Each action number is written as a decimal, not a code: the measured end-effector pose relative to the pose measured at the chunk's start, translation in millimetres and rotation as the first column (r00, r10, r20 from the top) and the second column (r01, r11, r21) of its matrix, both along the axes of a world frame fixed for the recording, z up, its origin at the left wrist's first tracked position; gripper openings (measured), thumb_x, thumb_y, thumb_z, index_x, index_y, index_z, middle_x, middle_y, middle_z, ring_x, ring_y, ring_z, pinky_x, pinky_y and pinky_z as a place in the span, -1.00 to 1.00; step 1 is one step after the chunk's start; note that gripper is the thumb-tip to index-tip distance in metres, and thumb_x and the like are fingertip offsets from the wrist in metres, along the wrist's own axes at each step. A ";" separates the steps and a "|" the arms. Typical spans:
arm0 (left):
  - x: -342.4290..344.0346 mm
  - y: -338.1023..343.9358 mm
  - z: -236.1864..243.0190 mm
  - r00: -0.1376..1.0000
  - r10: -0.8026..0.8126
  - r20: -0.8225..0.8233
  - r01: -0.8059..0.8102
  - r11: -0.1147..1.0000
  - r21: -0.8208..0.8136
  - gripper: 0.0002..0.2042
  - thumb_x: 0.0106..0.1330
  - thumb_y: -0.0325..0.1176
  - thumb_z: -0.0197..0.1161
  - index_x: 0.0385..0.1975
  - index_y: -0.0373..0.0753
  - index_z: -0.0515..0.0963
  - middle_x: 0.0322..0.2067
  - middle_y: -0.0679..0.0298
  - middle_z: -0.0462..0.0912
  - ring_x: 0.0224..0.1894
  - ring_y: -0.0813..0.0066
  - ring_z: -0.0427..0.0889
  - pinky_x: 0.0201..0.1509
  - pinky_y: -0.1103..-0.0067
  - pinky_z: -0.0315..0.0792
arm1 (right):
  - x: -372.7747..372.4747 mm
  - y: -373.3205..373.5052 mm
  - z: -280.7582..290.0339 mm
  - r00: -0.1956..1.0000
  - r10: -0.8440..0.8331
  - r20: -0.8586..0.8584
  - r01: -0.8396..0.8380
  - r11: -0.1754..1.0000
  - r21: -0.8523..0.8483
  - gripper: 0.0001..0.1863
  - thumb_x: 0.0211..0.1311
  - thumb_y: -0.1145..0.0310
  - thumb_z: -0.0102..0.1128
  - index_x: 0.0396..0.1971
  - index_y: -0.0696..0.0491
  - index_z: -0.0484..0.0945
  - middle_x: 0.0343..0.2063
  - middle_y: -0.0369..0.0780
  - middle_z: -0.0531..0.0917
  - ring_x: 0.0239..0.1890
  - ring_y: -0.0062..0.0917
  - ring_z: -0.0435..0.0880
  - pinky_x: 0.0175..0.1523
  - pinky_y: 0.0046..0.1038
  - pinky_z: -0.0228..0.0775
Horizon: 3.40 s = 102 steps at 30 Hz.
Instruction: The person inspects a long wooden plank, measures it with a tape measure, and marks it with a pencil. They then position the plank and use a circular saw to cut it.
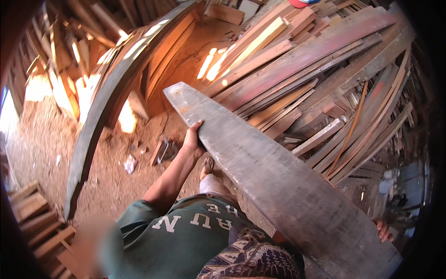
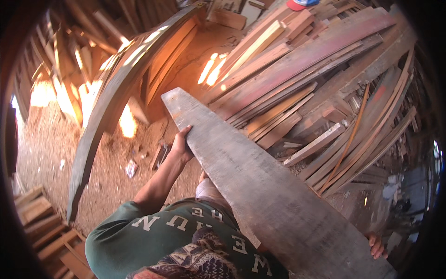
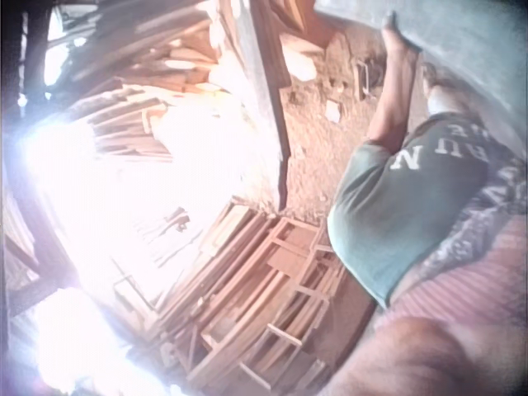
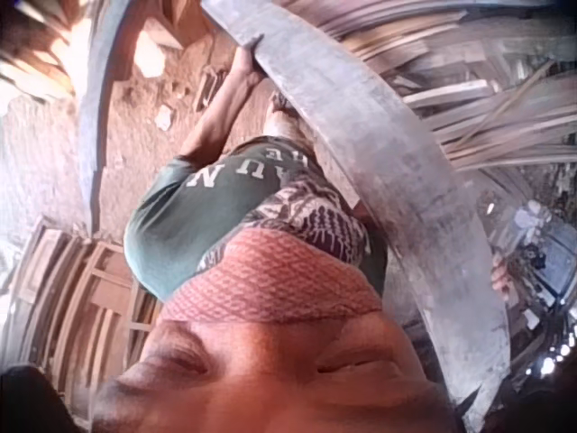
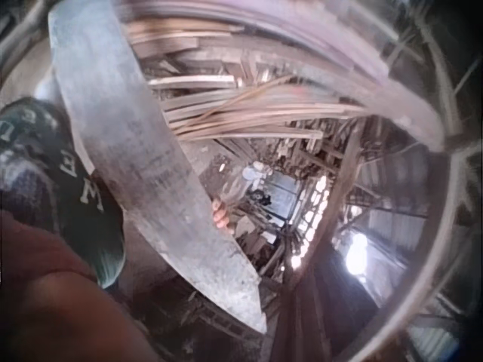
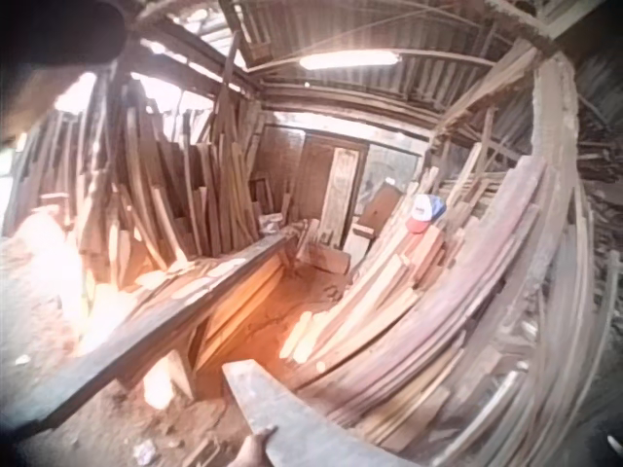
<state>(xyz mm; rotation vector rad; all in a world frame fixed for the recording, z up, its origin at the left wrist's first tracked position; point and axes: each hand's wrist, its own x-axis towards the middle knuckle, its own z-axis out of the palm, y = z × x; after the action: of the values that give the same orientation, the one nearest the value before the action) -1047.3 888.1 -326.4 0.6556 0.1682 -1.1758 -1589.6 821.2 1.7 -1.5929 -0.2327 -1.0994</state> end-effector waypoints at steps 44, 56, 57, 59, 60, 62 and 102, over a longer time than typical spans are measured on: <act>906.3 -559.1 189.9 0.981 0.182 0.062 -0.163 0.958 -0.237 -0.42 0.44 -0.14 0.22 0.35 -0.34 0.35 0.25 -0.06 0.53 0.25 0.05 0.57 0.38 0.20 0.43 | 1024.2 -642.0 1.8 0.974 -0.108 0.200 0.085 0.989 0.117 -0.21 0.58 -0.26 -0.37 0.54 0.03 0.08 0.43 -0.15 0.19 0.46 -0.26 0.25 0.56 -0.12 0.06; 1179.2 -643.5 126.0 0.843 0.537 -0.016 -0.535 0.836 -0.125 -0.48 0.44 -0.17 0.26 0.28 -0.36 0.40 0.25 -0.04 0.51 0.31 0.03 0.48 0.48 0.04 0.26 | 1354.6 -843.7 16.1 0.975 0.040 0.218 -0.063 0.993 0.100 -0.15 0.56 -0.32 -0.39 0.56 0.02 0.02 0.50 -0.15 0.11 0.50 -0.25 0.20 0.58 -0.12 0.03; 1205.2 -645.9 120.1 0.830 0.557 -0.027 -0.556 0.822 -0.122 -0.48 0.44 -0.18 0.26 0.28 -0.35 0.41 0.24 -0.04 0.51 0.31 0.03 0.48 0.48 0.03 0.26 | 1386.2 -854.2 18.5 0.975 0.053 0.217 -0.077 0.992 0.103 -0.15 0.56 -0.33 -0.39 0.56 0.02 0.02 0.50 -0.15 0.10 0.51 -0.25 0.20 0.59 -0.12 0.03; 1252.5 -651.0 122.3 0.835 0.548 -0.044 -0.550 0.831 -0.087 -0.44 0.42 -0.17 0.28 0.31 -0.36 0.37 0.28 -0.06 0.48 0.33 0.00 0.45 0.48 -0.03 0.21 | 1449.1 -870.6 29.0 0.973 0.074 0.218 -0.095 0.991 0.089 -0.14 0.56 -0.34 -0.39 0.57 0.02 0.01 0.52 -0.15 0.09 0.52 -0.25 0.19 0.59 -0.12 0.03; 1276.3 -652.2 124.0 0.839 0.542 -0.053 -0.545 0.836 -0.069 -0.42 0.41 -0.17 0.28 0.32 -0.36 0.36 0.29 -0.07 0.46 0.35 -0.01 0.44 0.49 -0.06 0.19 | 1481.0 -876.9 31.6 0.973 0.080 0.217 -0.100 0.991 0.084 -0.13 0.56 -0.34 -0.39 0.57 0.02 0.01 0.52 -0.15 0.08 0.52 -0.24 0.18 0.59 -0.12 0.03; 1333.9 -650.4 107.8 0.820 0.565 -0.088 -0.571 0.817 -0.075 -0.38 0.40 -0.15 0.30 0.35 -0.36 0.33 0.33 -0.09 0.41 0.38 -0.04 0.39 0.49 -0.13 0.12 | 1550.9 -883.9 37.1 0.969 0.093 0.228 -0.111 0.991 0.071 -0.12 0.55 -0.35 -0.39 0.57 0.02 0.00 0.53 -0.15 0.07 0.53 -0.24 0.18 0.60 -0.12 0.02; 1297.4 -520.5 -182.9 0.842 0.341 0.418 -0.417 -0.080 0.905 -0.39 0.27 -0.25 0.45 0.27 -0.42 0.45 0.03 -0.13 0.68 0.07 0.17 0.70 0.16 0.36 0.58 | 2391.6 -603.3 -435.6 0.110 0.551 -0.827 -0.746 0.596 0.298 -0.62 0.45 0.25 0.20 0.20 -0.04 0.60 -0.37 -0.38 0.64 -0.39 -0.65 0.61 -0.34 -0.46 0.51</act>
<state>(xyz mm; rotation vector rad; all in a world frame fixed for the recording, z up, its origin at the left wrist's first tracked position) 250.1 367.6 -509.3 1.7798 1.1858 -0.2186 802.0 217.9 -433.9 -1.7245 -0.3080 0.5814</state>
